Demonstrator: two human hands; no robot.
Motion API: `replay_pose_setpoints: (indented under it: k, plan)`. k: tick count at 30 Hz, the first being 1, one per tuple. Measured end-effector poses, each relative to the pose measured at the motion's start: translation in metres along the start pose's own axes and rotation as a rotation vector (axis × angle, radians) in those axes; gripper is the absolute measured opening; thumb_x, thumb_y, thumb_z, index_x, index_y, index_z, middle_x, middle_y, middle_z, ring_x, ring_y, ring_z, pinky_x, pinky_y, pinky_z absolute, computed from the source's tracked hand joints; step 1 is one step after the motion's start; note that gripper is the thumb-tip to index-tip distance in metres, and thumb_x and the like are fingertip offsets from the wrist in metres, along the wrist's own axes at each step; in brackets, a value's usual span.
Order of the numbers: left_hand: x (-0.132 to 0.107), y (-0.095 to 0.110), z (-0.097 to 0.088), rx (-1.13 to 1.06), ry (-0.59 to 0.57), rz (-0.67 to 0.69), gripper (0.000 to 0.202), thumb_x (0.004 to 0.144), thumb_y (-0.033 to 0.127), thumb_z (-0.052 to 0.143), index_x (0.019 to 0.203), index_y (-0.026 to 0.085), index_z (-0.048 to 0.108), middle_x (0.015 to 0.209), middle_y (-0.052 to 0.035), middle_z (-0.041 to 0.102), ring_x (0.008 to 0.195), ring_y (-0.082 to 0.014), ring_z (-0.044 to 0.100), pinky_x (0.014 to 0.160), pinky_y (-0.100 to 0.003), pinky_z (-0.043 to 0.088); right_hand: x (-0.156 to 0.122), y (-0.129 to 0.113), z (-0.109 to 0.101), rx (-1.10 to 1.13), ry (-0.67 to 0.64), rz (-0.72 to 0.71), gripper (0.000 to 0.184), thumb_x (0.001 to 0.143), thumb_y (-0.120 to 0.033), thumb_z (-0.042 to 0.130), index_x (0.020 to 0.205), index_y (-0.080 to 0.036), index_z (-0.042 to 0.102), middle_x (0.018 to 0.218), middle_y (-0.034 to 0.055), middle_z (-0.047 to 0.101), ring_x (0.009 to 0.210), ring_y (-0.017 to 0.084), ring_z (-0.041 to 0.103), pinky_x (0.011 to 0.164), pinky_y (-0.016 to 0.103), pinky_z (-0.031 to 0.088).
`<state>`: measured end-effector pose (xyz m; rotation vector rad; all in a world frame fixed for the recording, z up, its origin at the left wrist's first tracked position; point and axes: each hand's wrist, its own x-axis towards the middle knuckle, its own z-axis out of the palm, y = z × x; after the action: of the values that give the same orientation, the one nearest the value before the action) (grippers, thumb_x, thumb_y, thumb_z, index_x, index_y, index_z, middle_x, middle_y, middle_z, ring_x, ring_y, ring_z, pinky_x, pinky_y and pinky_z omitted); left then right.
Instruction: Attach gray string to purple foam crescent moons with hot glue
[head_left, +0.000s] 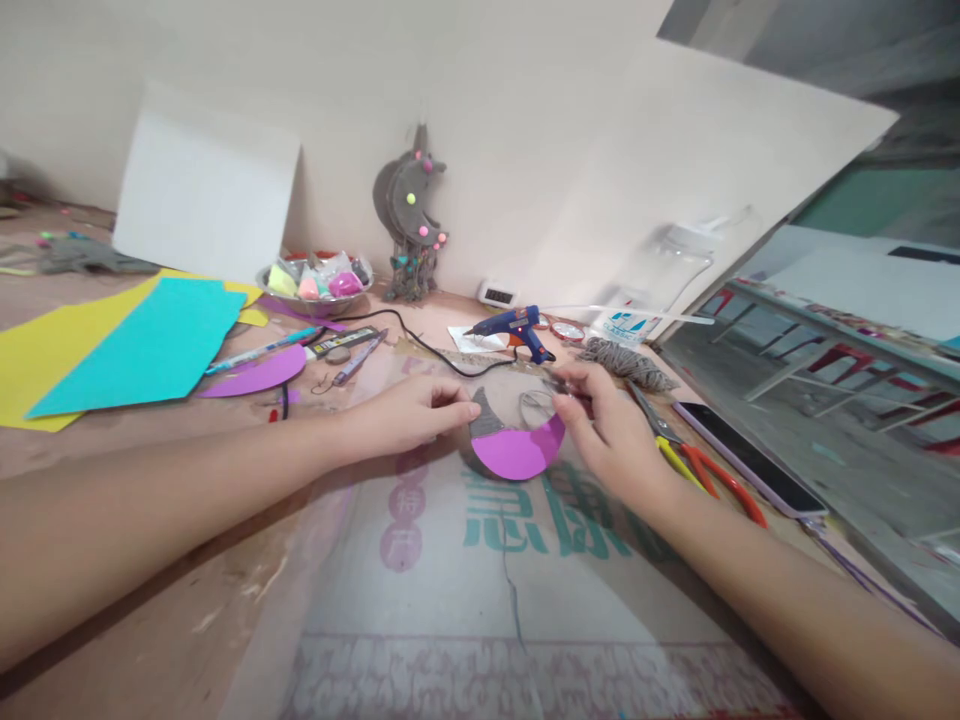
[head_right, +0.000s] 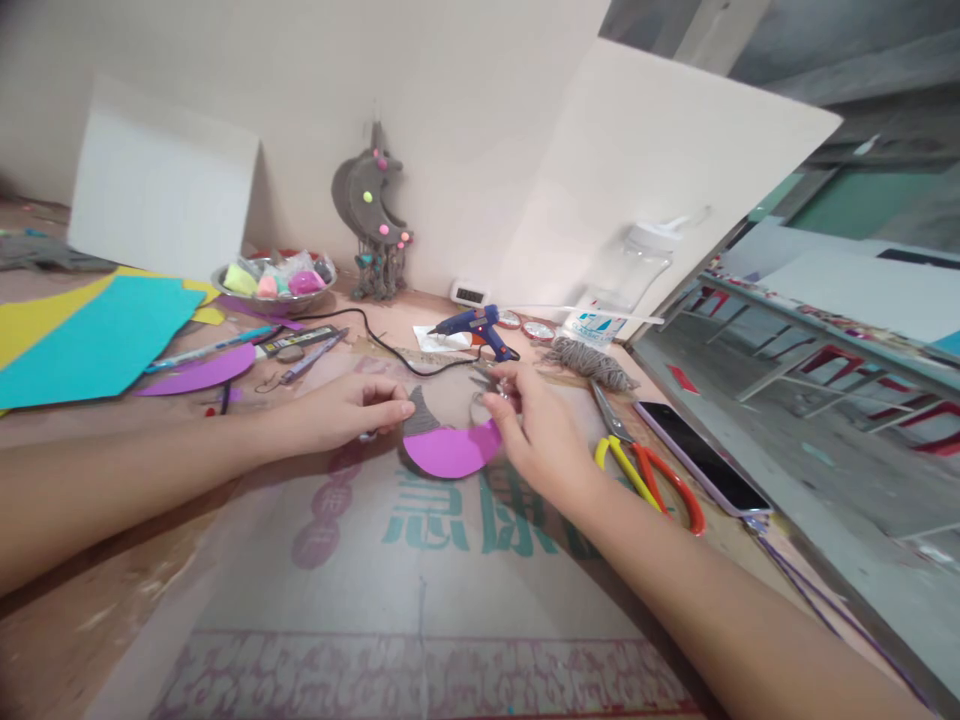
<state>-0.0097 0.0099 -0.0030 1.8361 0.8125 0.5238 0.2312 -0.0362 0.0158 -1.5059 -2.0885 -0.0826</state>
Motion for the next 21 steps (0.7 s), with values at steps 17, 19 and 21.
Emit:
replay_pose_setpoints:
  k: [17, 19, 21]
  plan:
    - [-0.001, 0.005, 0.001, 0.107, 0.027, 0.0, 0.032, 0.087, 0.041, 0.045, 0.065, 0.017, 0.045, 0.056, 0.0045, 0.044, 0.045, -0.0067, 0.039, 0.041, -0.018, 0.03, 0.001, 0.002, -0.009, 0.068, -0.092, -0.166, 0.026, 0.091, -0.036, 0.047, 0.098, -0.02, 0.065, 0.105, 0.0082, 0.066, 0.103, 0.023, 0.058, 0.094, 0.04, 0.041]
    - [0.0, 0.004, 0.0, 0.131, 0.035, 0.041, 0.032, 0.087, 0.039, 0.046, 0.065, 0.016, 0.047, 0.058, 0.0041, 0.045, 0.049, -0.0068, 0.041, 0.045, -0.019, 0.032, -0.005, -0.01, -0.001, 0.041, -0.126, -0.243, 0.022, 0.09, -0.034, 0.05, 0.092, -0.019, 0.065, 0.105, 0.0085, 0.064, 0.104, 0.023, 0.055, 0.095, 0.041, 0.039]
    - [0.001, 0.003, -0.001, 0.138, 0.034, 0.069, 0.032, 0.086, 0.04, 0.046, 0.064, 0.016, 0.046, 0.059, 0.0043, 0.044, 0.051, -0.0069, 0.041, 0.047, -0.019, 0.033, -0.009, -0.013, 0.006, 0.053, -0.159, -0.266, 0.02, 0.091, -0.031, 0.049, 0.085, -0.019, 0.063, 0.099, 0.0078, 0.063, 0.098, 0.022, 0.054, 0.091, 0.04, 0.04]
